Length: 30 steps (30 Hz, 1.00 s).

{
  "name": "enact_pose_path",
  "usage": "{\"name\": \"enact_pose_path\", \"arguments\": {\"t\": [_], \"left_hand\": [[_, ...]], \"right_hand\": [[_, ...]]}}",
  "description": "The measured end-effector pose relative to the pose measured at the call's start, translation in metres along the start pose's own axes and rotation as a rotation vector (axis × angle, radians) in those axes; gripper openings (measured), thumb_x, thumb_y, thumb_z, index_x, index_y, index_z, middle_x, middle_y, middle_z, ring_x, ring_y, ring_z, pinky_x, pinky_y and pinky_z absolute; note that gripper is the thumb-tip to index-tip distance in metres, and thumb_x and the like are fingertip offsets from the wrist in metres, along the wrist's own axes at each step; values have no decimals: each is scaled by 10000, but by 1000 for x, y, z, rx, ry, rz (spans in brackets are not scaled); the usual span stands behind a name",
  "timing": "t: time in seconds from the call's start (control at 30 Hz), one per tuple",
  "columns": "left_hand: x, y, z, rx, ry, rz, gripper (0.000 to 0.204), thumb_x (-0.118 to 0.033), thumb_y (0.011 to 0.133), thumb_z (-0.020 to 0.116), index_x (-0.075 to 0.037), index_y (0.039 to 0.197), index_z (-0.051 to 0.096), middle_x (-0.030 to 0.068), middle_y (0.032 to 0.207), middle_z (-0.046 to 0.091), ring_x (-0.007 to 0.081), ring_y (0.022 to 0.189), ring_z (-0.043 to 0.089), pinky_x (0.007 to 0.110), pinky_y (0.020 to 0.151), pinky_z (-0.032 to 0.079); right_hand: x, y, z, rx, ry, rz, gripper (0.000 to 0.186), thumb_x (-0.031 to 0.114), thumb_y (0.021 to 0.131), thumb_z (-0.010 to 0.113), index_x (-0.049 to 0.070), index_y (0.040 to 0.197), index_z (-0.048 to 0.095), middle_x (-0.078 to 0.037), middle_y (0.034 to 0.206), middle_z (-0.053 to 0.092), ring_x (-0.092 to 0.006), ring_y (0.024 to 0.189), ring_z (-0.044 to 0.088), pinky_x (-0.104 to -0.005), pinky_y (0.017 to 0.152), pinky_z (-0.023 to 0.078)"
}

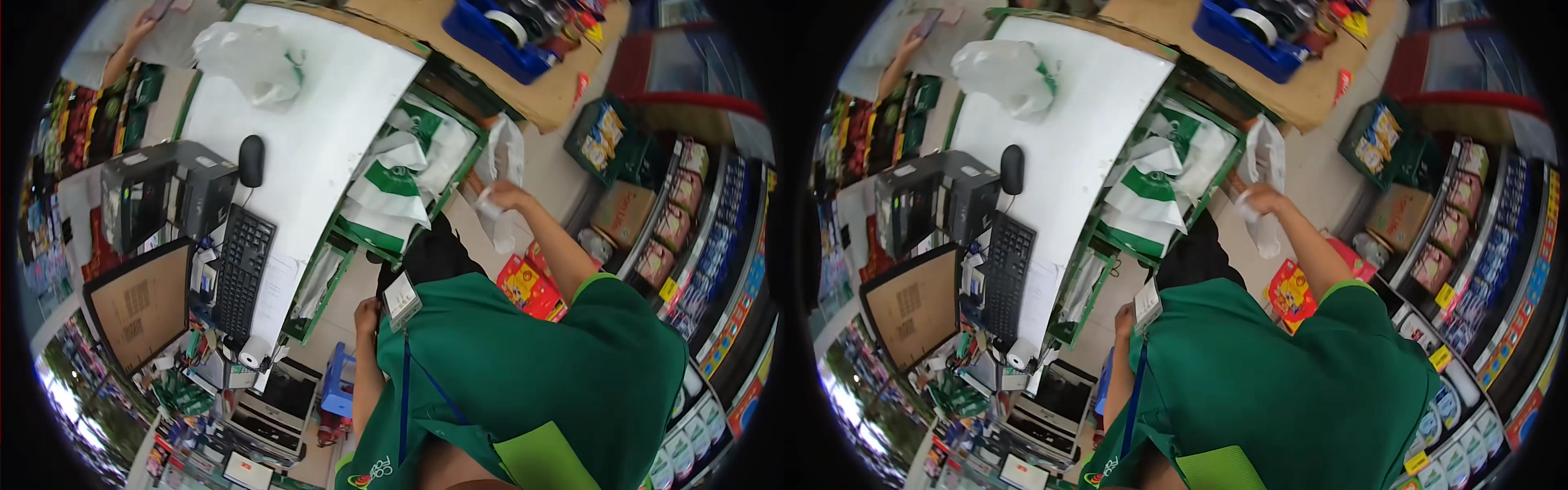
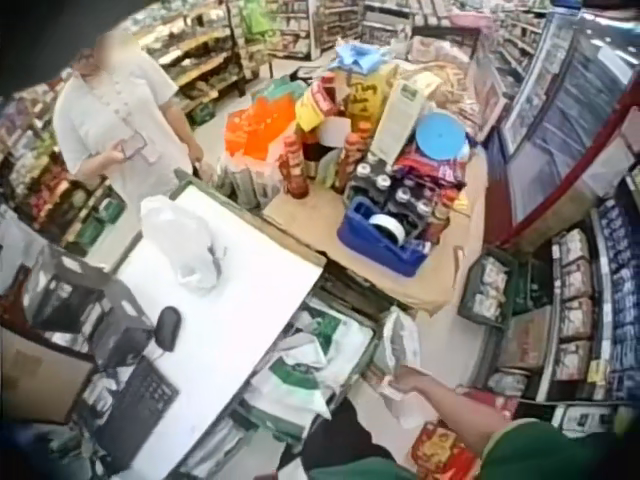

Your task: Replacing the paper roll in a receipt printer at a grocery store checkout counter.

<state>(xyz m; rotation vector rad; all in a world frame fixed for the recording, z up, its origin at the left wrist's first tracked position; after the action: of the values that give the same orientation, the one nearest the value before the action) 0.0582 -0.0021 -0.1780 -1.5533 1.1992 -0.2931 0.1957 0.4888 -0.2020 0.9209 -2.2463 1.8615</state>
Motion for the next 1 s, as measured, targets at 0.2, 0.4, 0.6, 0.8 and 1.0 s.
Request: {"name": "enact_pose_path", "arguments": {"t": [0.2, 0.4, 0.6, 0.8, 1.0], "left_hand": [[-28, 28, -30, 21, -139, -81, 468, -468, 957, 551, -39, 1136, 602, 108, 1000, 694, 181, 864, 669, 299, 727, 505], [-97, 52, -28, -8, -152, 113, 458, -464, 964, 534, -56, 1161, 599, 86, 974, 696, 166, 880, 646, 330, 769, 497], [-78, 83, 19, 193, 287, 437, 171, -199, 832, 563, -74, 891, 663, 126, 819, 689, 255, 784, 652, 398, 698, 512], [-48, 68, -20, 172, 201, 227, 602, -515, 993, 377, -19, 886, 701, 231, 950, 686, 388, 910, 639, 462, 855, 494], [46, 61, -70, -244, 124, 466, 450, -298, 965, 410, 51, 905, 688, 320, 970, 655, 431, 928, 647, 499, 831, 508]], "right_hand": [[-74, 23, -6, -906, 193, 221, 289, 226, 891, 563, 52, 1118, 601, -229, 1069, 659, -415, 1028, 620, -497, 867, 500], [-111, 43, 101, -698, 108, 281, 251, 191, 871, 522, 12, 1021, 615, -242, 1075, 655, -415, 1030, 627, -497, 875, 506], [-105, 45, 222, 76, 2, 105, 290, 234, 824, 611, 47, 1035, 674, -186, 990, 693, -328, 927, 677, -462, 817, 531], [-31, 70, 162, 183, 159, 288, 277, 252, 859, 611, 58, 1047, 670, -156, 901, 697, -320, 842, 683, -455, 750, 544], [121, 84, 98, 114, 192, 98, 372, 322, 950, 499, 62, 1196, 599, -126, 983, 710, -248, 866, 687, -386, 774, 538]]}}
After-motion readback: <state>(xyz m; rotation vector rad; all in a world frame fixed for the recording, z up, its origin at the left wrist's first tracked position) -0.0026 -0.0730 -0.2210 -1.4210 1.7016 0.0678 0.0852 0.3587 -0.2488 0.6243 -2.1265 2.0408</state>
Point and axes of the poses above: each hand's wrist, its own y-axis towards the middle knuckle, its own z-axis out of the palm, x = y × z, the point moved 3 cm from there along y, towards the middle knuckle
